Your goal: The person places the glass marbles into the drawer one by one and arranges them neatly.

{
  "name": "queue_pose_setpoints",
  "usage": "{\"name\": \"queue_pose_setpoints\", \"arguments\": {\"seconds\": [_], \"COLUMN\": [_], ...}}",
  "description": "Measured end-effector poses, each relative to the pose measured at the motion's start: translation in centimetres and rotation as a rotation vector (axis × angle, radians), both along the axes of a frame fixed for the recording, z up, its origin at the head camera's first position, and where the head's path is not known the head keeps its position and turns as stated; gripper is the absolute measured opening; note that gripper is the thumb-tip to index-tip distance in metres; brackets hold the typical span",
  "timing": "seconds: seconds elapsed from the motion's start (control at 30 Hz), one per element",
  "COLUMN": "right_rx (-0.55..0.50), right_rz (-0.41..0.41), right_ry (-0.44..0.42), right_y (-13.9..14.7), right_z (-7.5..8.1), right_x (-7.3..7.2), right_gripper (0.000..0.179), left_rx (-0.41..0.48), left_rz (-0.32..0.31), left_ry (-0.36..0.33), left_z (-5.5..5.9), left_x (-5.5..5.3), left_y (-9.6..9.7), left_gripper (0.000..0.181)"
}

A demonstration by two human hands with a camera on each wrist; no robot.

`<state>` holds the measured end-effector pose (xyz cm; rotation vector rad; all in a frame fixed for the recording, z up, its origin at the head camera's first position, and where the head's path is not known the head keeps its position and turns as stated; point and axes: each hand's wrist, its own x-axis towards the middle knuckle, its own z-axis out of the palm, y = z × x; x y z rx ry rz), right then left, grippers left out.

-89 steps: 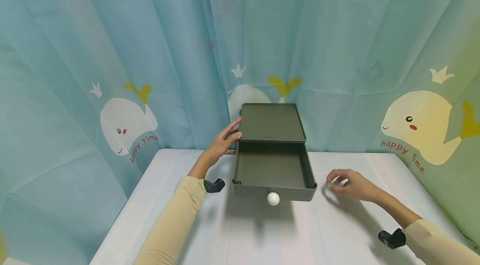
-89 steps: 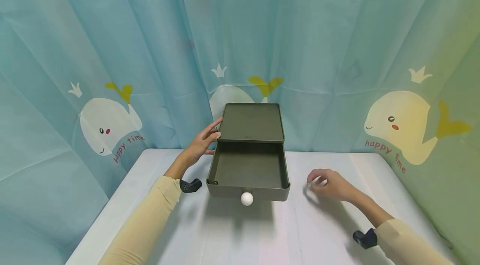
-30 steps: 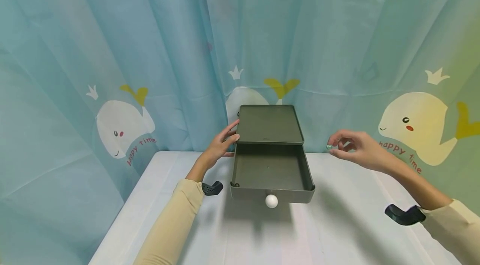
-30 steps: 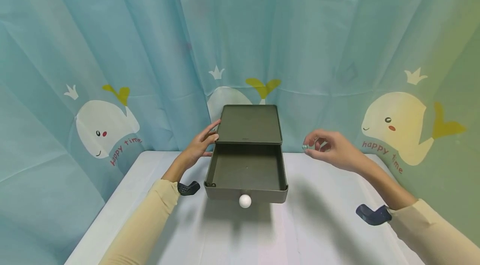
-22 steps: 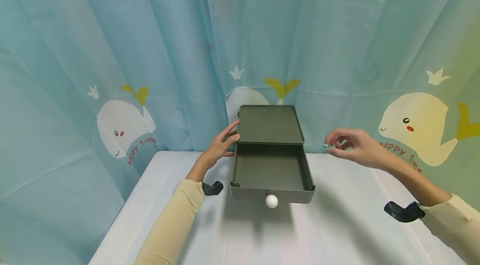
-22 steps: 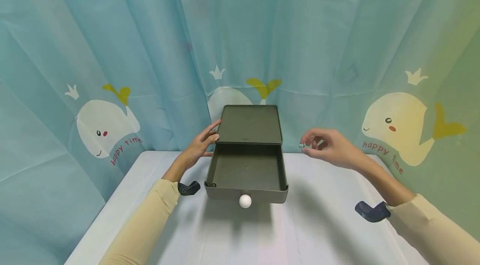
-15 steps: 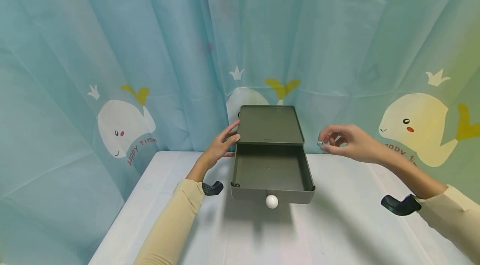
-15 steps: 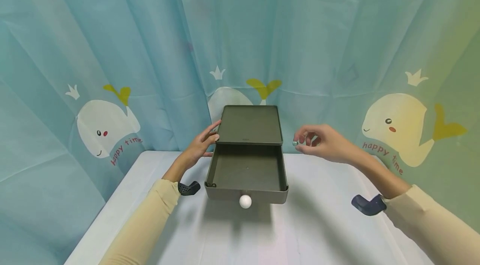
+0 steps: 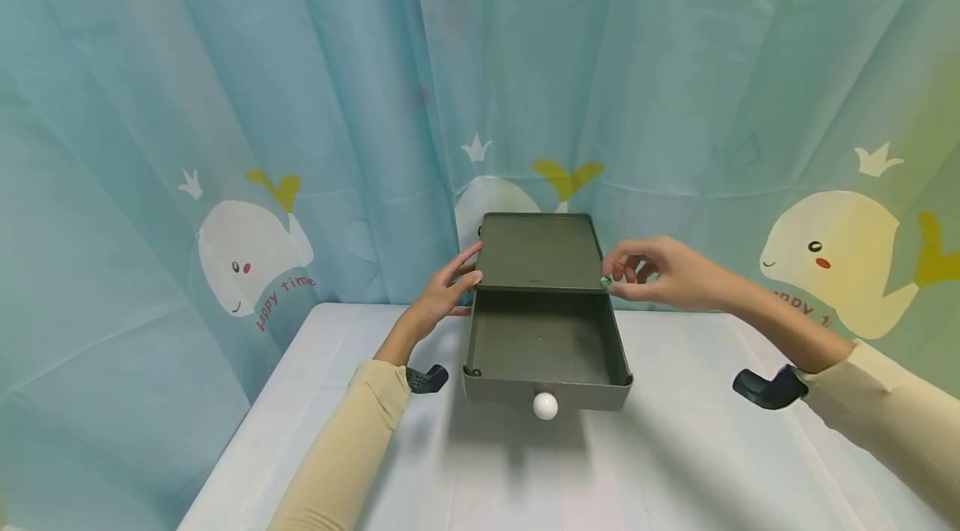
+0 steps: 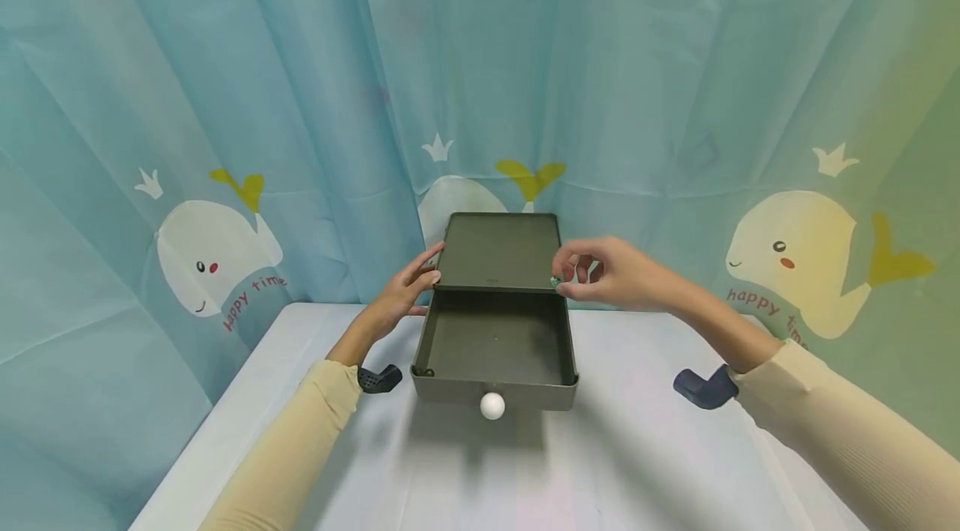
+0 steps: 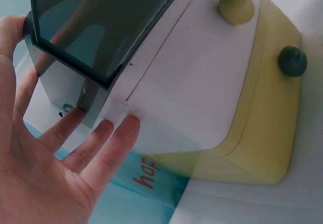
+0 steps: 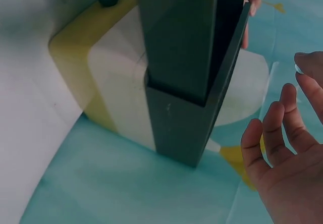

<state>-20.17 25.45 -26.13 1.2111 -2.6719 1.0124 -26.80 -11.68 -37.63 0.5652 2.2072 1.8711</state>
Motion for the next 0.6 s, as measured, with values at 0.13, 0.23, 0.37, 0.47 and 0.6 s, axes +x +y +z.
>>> {"name": "queue_pose_setpoints", "arguments": {"seconds": [0.13,0.23,0.37,0.47,0.6], "right_rx": [0.013,0.023,0.036,0.04,0.038], "right_rz": [0.026,0.052,0.086,0.11,0.142], "right_ry": [-0.032,-0.059,-0.07,-0.087,-0.123], "right_y": [-1.2,-2.2,-3.6,-4.7,-6.4], "right_z": [0.6,1.0,1.1,1.0,1.1], "right_x": [-0.5,-0.7,-1.2,-1.6,-1.9], "right_gripper": [0.014,0.014,0.013,0.011,0.01], "left_rx": [-0.008,-0.004,0.003,0.001,-0.005], "left_rz": [0.005,0.002,0.0,-0.001,-0.009], "left_ry": [0.003,0.002,-0.002,0.0,0.007], "left_z": [0.0,0.0,0.0,0.0,0.1], "left_x": [0.0,0.0,0.0,0.0,-0.1], "left_y": [-0.1,0.0,0.0,-0.1,-0.1], "left_gripper": [0.058,0.058,0.06,0.06,0.06]}}
